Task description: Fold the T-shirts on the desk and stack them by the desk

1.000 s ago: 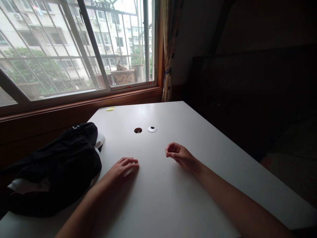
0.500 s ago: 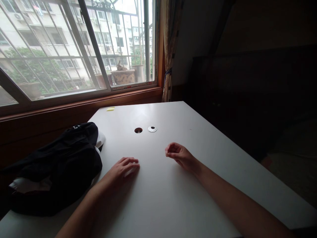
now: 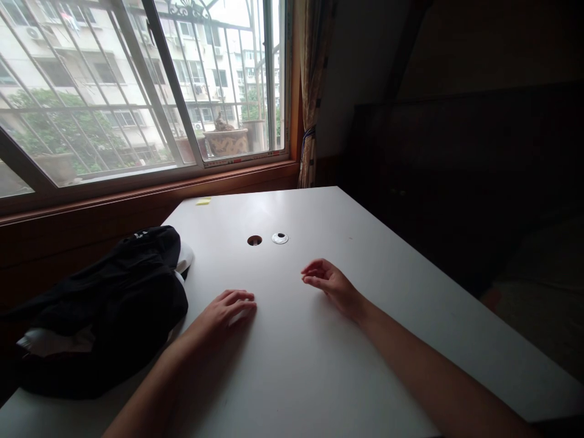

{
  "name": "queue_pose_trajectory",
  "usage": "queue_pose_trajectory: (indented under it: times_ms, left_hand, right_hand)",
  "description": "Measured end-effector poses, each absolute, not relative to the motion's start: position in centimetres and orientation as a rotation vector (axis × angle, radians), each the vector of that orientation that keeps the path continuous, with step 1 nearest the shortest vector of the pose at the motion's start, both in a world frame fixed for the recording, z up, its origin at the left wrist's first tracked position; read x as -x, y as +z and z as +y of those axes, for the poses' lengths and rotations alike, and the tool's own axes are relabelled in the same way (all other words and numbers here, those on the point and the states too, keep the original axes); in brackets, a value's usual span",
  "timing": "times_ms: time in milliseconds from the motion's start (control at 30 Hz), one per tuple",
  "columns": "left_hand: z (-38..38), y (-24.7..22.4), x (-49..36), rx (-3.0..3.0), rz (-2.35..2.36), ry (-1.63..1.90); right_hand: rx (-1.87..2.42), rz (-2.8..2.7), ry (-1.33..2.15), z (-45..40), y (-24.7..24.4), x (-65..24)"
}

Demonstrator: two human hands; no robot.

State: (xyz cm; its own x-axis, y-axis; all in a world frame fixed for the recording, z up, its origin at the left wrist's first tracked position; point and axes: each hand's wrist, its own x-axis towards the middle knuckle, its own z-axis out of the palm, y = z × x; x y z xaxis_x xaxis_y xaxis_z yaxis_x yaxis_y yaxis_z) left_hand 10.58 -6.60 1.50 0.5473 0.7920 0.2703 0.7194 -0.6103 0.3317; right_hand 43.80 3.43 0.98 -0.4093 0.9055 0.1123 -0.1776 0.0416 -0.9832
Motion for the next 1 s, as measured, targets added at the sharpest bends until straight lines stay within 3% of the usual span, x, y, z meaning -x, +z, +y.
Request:
queue_pose_trajectory:
  times_ms: [267, 533, 600, 767, 1000]
  left_hand:
    - [-7.2, 2.8, -10.7, -2.642, 1.431, 0.79]
    - [-9.2, 8.6, -8.3, -2.627, 2.04, 1.306]
    - [-9.6, 9.9, -6.4, -2.526, 2.319, 1.252]
    - [-10.1, 10.8, 1.2, -2.249, 2.856, 0.74]
    - [-10.3, 10.3, 5.9, -1.916, 2.98, 0.4]
  right_hand:
    - [0.929, -1.498, 1.318, 3.7, 1.1, -44.2]
    - [1.02, -1.624, 1.193, 4.4, 0.0, -44.1]
    - [1.0, -1.639, 1.189, 4.4, -0.2, -44.1]
    - [0.983, -1.696, 1.189, 4.2, -0.1, -44.0]
    - [1.012, -1.76, 1.14, 3.9, 0.6, -43.9]
